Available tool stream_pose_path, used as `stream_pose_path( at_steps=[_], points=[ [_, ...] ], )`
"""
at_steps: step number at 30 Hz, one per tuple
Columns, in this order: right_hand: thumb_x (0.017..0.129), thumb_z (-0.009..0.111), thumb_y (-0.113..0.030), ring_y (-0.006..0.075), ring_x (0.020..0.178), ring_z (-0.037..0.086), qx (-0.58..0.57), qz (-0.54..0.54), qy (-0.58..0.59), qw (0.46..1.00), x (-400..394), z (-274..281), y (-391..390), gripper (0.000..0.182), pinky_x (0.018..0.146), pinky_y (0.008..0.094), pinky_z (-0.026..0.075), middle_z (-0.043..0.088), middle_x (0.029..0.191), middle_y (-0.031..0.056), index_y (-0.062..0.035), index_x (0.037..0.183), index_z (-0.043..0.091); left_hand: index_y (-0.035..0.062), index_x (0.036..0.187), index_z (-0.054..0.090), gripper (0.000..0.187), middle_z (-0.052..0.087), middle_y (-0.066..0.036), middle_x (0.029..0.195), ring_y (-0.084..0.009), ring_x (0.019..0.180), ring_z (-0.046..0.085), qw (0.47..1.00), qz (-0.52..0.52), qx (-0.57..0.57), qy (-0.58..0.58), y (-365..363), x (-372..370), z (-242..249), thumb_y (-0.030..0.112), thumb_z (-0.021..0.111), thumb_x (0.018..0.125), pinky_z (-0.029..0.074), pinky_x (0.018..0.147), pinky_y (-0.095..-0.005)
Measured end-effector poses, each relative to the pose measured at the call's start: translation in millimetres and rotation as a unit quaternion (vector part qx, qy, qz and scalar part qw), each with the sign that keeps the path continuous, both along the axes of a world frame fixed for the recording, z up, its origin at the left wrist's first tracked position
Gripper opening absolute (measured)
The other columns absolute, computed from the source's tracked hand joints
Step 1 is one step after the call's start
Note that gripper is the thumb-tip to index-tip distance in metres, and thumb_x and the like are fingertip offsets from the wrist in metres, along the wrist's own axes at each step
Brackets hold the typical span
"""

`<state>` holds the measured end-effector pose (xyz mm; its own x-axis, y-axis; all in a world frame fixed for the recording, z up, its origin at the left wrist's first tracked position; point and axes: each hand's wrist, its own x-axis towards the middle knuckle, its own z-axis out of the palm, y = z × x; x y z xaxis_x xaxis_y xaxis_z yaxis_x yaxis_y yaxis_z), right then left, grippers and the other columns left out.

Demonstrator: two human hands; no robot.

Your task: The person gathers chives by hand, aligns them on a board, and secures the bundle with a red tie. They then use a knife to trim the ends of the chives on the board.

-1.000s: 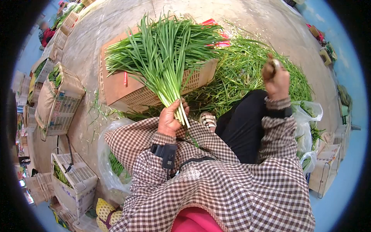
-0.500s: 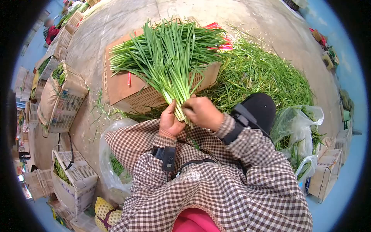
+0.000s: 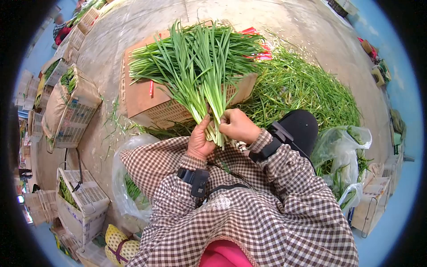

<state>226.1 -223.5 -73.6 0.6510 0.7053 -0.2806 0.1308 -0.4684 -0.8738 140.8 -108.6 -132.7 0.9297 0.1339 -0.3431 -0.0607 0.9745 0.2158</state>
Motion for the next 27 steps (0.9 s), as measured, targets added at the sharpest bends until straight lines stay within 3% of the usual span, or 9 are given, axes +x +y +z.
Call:
stream_pose_path(
  at_steps=[2, 6, 9, 12, 14, 16, 22, 25, 27],
  points=[
    [0.072, 0.064, -0.011, 0.0117, 0.058, 0.052, 0.055, -0.013, 0.130, 0.990, 1.1, 9.5, -6.2, 0.018, 0.053, 0.0279, 0.044, 0.057, 0.063, 0.0071, 0.0051, 0.074, 0.056, 0.0009, 0.107, 0.055, 0.025, 0.063, -0.010, 0.094, -0.0203, 0.083, 0.063, 1.000, -0.017, 0.006, -0.014, 1.1, -0.4, 5.8, 0.016, 0.060, 0.088, 0.054, 0.072, -0.0330],
    [0.075, 0.064, -0.011, 0.0112, 0.061, 0.053, 0.104, -0.037, 0.171, 0.979, 1.3, 3.4, -15.1, 0.018, 0.055, 0.0272, 0.045, 0.058, 0.066, 0.0057, 0.0053, 0.077, 0.057, 0.0023, 0.100, 0.058, 0.022, 0.064, -0.008, 0.081, -0.0182, 0.065, 0.062, 0.995, -0.037, 0.082, 0.047, 7.1, 0.5, -3.7, 0.019, 0.063, 0.086, 0.051, 0.053, -0.0291],
    [0.077, 0.065, -0.013, 0.0117, 0.060, 0.053, 0.046, 0.102, 0.028, 0.993, 7.1, -5.5, -16.6, 0.020, 0.054, 0.0282, 0.045, 0.059, 0.066, 0.0077, 0.0055, 0.079, 0.059, 0.0045, 0.096, 0.061, 0.016, 0.064, -0.005, 0.081, -0.0172, 0.068, 0.062, 0.986, -0.059, 0.120, 0.099, 8.7, 4.5, -16.1, 0.015, 0.064, 0.084, 0.052, 0.055, -0.0287],
    [0.082, 0.061, -0.011, 0.0074, 0.055, 0.051, 0.014, 0.076, 0.024, 0.997, 8.2, -8.4, -6.6, 0.014, 0.047, 0.0229, 0.041, 0.057, 0.062, 0.0021, 0.0025, 0.081, 0.056, 0.0048, 0.097, 0.061, 0.017, 0.064, -0.004, 0.080, -0.0159, 0.066, 0.062, 0.983, -0.023, 0.143, 0.117, 3.2, 7.8, -12.7, 0.015, 0.065, 0.084, 0.051, 0.052, -0.0280],
    [0.082, 0.062, -0.013, 0.0094, 0.053, 0.050, 0.001, 0.045, -0.040, 0.998, 9.3, -19.3, 1.7, 0.019, 0.047, 0.0260, 0.041, 0.055, 0.058, 0.0032, 0.0027, 0.074, 0.057, 0.0051, 0.097, 0.061, 0.017, 0.064, -0.004, 0.081, -0.0146, 0.065, 0.061, 0.976, -0.037, 0.164, 0.135, 4.2, 7.3, -7.0, 0.015, 0.064, 0.084, 0.049, 0.050, -0.0279],
    [0.078, 0.063, -0.015, 0.0130, 0.052, 0.051, 0.019, 0.031, -0.099, 0.994, 10.1, -25.5, 5.4, 0.022, 0.049, 0.0325, 0.043, 0.056, 0.057, 0.0113, 0.0055, 0.070, 0.059, 0.0055, 0.097, 0.062, 0.016, 0.064, -0.002, 0.080, -0.0135, 0.064, 0.060, 0.980, -0.057, 0.134, 0.139, 7.8, 5.5, -9.3, 0.015, 0.064, 0.084, 0.047, 0.048, -0.0269],
    [0.080, 0.057, -0.008, 0.0156, 0.049, 0.050, 0.129, -0.021, -0.079, 0.988, -2.2, -24.1, 2.7, 0.015, 0.048, 0.0314, 0.042, 0.055, 0.058, 0.0165, 0.0052, 0.073, 0.057, 0.0074, 0.100, 0.059, 0.017, 0.060, -0.002, 0.078, -0.0108, 0.060, 0.053, 0.983, -0.050, 0.128, 0.125, 8.1, 5.4, -10.0, 0.018, 0.061, 0.087, 0.044, 0.048, -0.0250],
    [0.081, 0.057, -0.008, 0.0126, 0.049, 0.050, 0.105, -0.028, -0.251, 0.962, -17.3, -10.8, -8.2, 0.015, 0.046, 0.0302, 0.042, 0.055, 0.057, 0.0068, 0.0029, 0.070, 0.055, 0.0049, 0.097, 0.058, 0.017, 0.058, -0.003, 0.076, -0.0111, 0.058, 0.053, 0.981, -0.020, 0.113, 0.154, 11.0, 4.6, -6.1, 0.019, 0.060, 0.088, 0.043, 0.046, -0.0244],
    [0.081, 0.057, -0.008, 0.0115, 0.048, 0.049, 0.126, -0.020, -0.144, 0.981, -12.6, 13.2, -27.2, 0.014, 0.044, 0.0282, 0.040, 0.054, 0.057, 0.0046, 0.0015, 0.071, 0.055, 0.0043, 0.097, 0.057, 0.017, 0.057, -0.003, 0.074, -0.0111, 0.058, 0.052, 0.982, -0.019, 0.121, 0.145, 11.3, 4.1, -10.3, 0.018, 0.060, 0.088, 0.043, 0.045, -0.0243]
  ],
)
